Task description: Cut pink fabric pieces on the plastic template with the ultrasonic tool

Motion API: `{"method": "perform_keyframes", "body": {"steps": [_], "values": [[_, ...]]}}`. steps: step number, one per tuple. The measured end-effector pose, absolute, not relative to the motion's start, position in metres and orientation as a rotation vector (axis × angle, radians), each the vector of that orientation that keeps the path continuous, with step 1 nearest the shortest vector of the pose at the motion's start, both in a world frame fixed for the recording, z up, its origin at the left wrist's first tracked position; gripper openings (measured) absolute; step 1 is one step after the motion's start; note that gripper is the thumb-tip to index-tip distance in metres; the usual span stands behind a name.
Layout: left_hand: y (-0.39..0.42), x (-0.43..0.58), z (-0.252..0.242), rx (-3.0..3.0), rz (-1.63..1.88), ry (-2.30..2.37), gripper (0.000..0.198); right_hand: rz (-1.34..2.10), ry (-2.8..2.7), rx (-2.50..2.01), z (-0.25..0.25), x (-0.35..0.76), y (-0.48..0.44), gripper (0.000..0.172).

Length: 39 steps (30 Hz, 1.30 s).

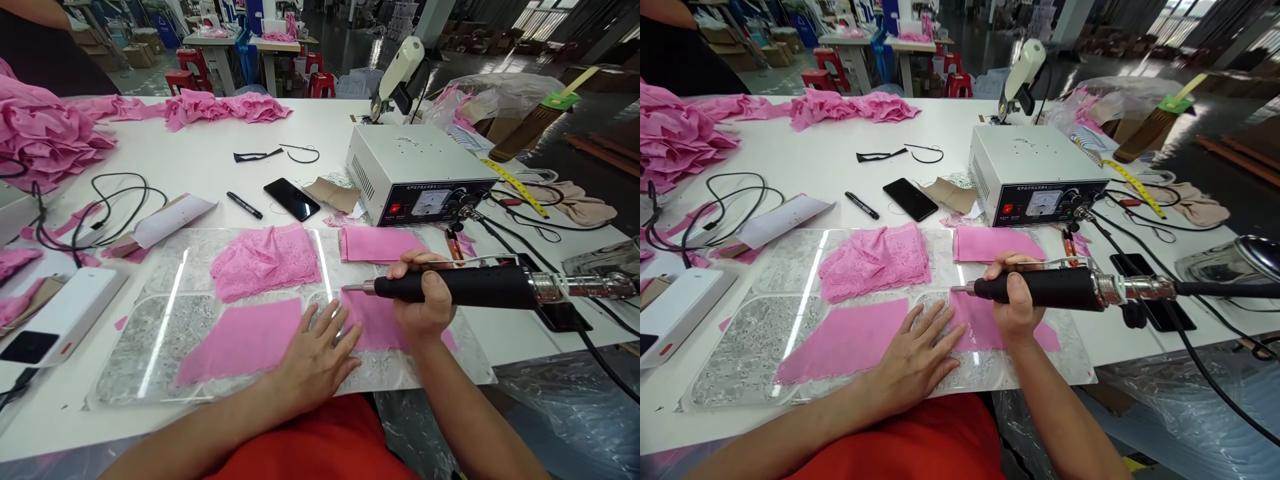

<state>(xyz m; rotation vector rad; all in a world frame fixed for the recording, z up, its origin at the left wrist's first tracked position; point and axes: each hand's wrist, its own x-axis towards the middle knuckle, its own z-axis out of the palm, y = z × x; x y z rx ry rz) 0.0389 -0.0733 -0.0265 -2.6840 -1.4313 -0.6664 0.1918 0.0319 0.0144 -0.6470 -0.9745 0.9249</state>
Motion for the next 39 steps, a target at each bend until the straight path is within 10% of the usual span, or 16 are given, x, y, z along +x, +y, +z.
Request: {"method": "perform_keyframes", "body": {"steps": [39], "values": [[-0.079,0.03,-0.014,-2.775,-0.745,-1.262,0.031,1.028,-1.018,-0.59,0.02,0.2,0.021,0.012]]}}
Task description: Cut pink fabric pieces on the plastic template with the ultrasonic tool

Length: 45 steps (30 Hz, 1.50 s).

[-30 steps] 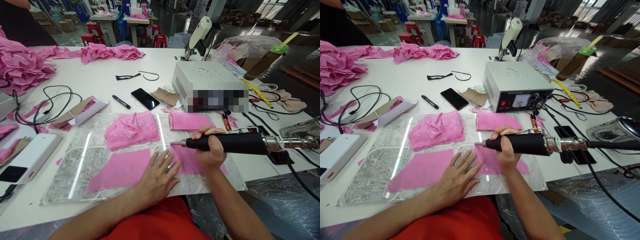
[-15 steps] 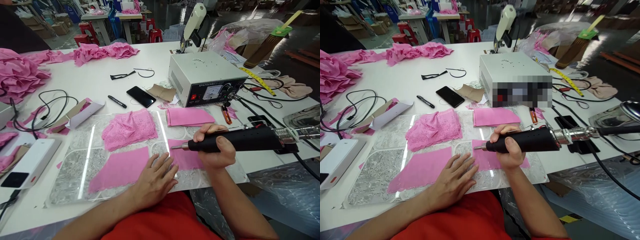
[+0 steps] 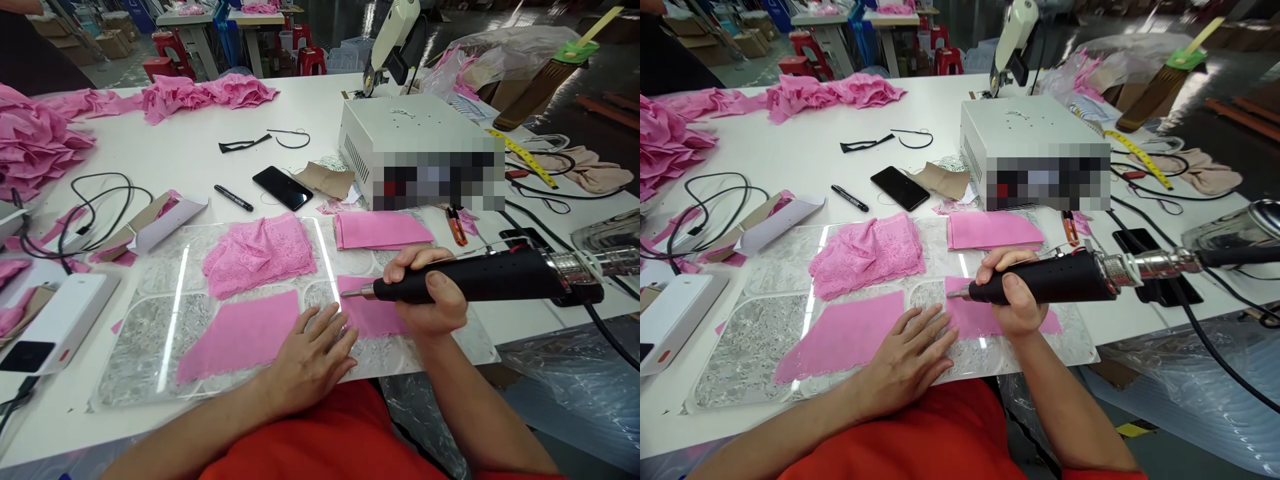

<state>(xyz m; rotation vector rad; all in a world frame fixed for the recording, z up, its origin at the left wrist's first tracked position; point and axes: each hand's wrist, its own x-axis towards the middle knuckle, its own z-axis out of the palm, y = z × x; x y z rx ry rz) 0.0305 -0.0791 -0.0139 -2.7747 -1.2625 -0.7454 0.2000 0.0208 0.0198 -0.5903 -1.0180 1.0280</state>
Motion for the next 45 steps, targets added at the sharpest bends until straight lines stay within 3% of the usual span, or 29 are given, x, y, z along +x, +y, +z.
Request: {"method": "perform_keyframes", "body": {"steps": [10,31,45], "values": [[-0.082,0.027,-0.011,-2.813,-0.776,-1.176,0.03,1.123,-0.987,-0.556,0.025,0.212,0.017,0.02],[-0.081,0.029,-0.011,-2.782,-0.803,-1.211,0.03,1.18,-1.029,-0.488,0.022,0.212,0.011,0.013],[-0.069,0.031,-0.024,-2.659,-0.724,-1.38,0.035,0.55,-0.687,-0.761,0.021,0.289,0.035,0.016]]}}
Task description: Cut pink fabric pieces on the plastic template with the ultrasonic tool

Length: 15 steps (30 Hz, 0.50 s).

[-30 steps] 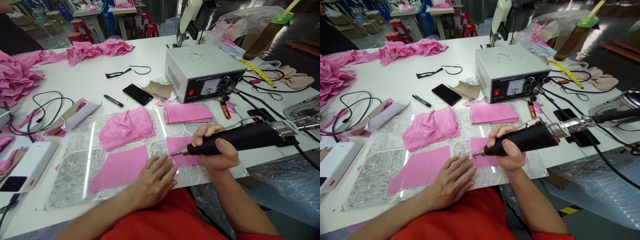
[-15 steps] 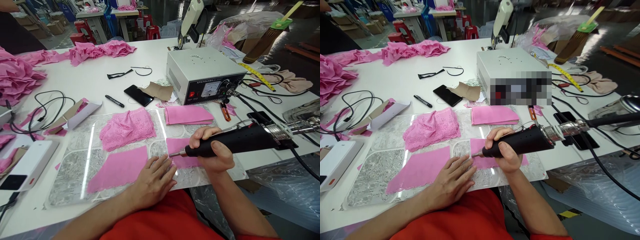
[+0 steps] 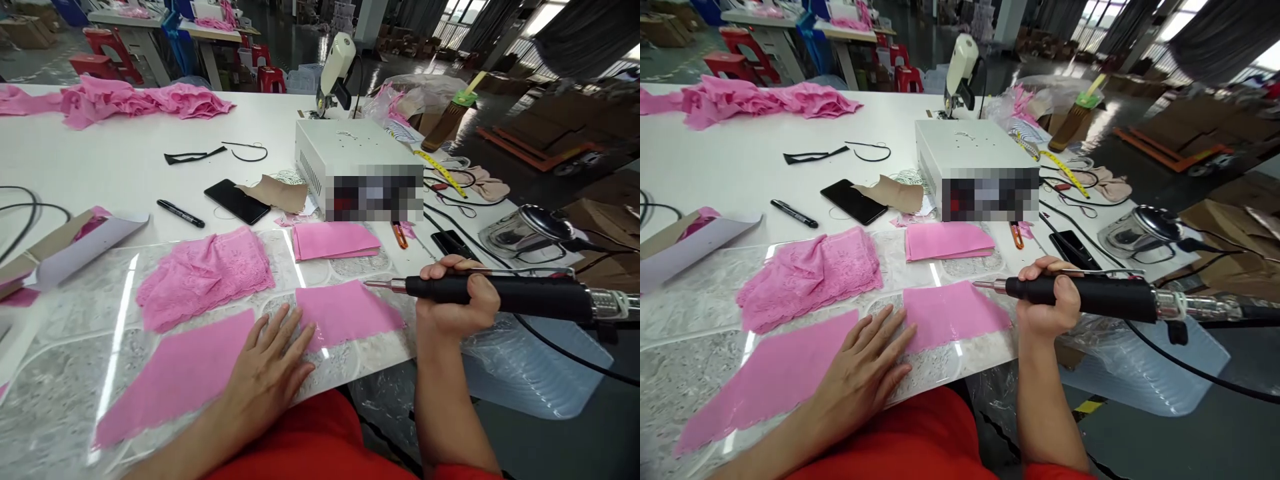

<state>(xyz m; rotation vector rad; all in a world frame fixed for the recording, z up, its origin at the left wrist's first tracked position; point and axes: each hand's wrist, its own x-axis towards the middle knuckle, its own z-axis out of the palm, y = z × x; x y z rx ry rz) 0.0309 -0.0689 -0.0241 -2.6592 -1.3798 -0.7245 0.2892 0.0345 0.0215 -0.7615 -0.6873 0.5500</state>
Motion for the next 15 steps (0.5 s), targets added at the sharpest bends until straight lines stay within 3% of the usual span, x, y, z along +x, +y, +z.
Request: {"method": "perform_keyframes", "body": {"steps": [15], "values": [[-0.067,0.03,-0.027,-2.648,-0.708,-1.356,0.037,0.591,-0.694,-0.758,0.017,0.279,0.037,0.014]]}}
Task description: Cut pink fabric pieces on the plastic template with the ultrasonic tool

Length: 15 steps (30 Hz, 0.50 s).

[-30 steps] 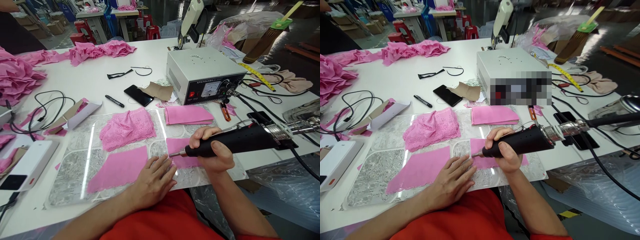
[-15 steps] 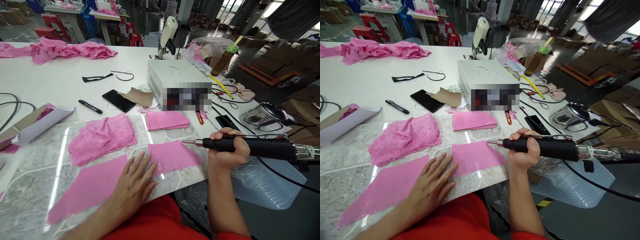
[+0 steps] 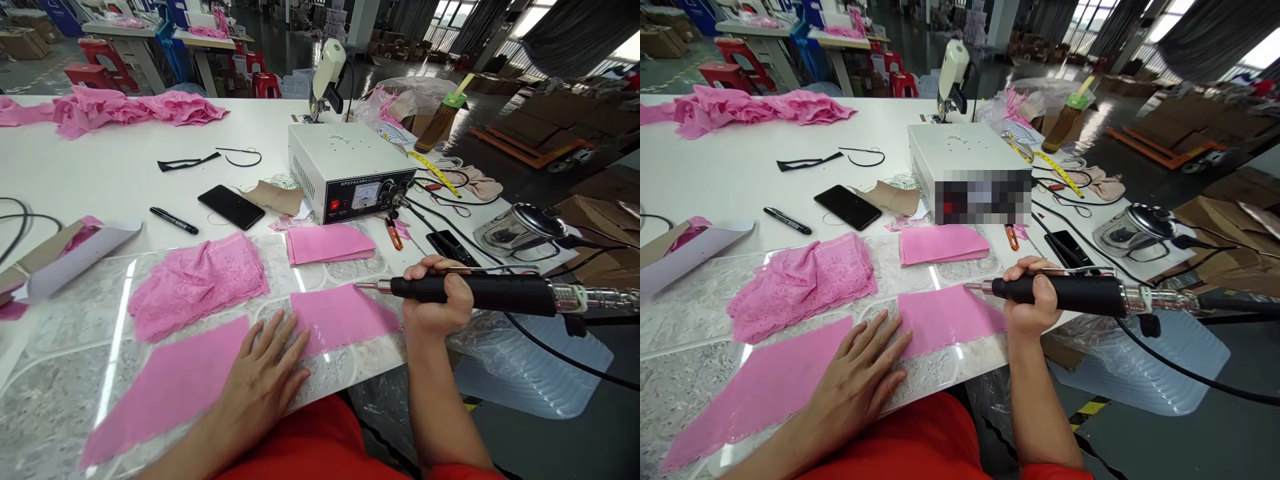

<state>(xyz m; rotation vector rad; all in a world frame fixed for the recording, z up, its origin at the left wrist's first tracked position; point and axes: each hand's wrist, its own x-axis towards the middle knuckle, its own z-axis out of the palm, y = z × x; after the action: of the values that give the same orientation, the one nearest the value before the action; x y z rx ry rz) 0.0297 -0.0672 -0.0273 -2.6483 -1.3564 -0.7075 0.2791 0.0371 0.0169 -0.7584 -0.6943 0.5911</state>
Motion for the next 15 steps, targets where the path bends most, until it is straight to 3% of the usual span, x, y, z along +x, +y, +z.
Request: {"method": "perform_keyframes", "body": {"steps": [15], "values": [[-0.0691,0.0293,-0.03,-2.665,-0.678,-1.389,0.037,0.57,-0.725,-0.779,0.0144,0.2782,0.0378,0.013]]}}
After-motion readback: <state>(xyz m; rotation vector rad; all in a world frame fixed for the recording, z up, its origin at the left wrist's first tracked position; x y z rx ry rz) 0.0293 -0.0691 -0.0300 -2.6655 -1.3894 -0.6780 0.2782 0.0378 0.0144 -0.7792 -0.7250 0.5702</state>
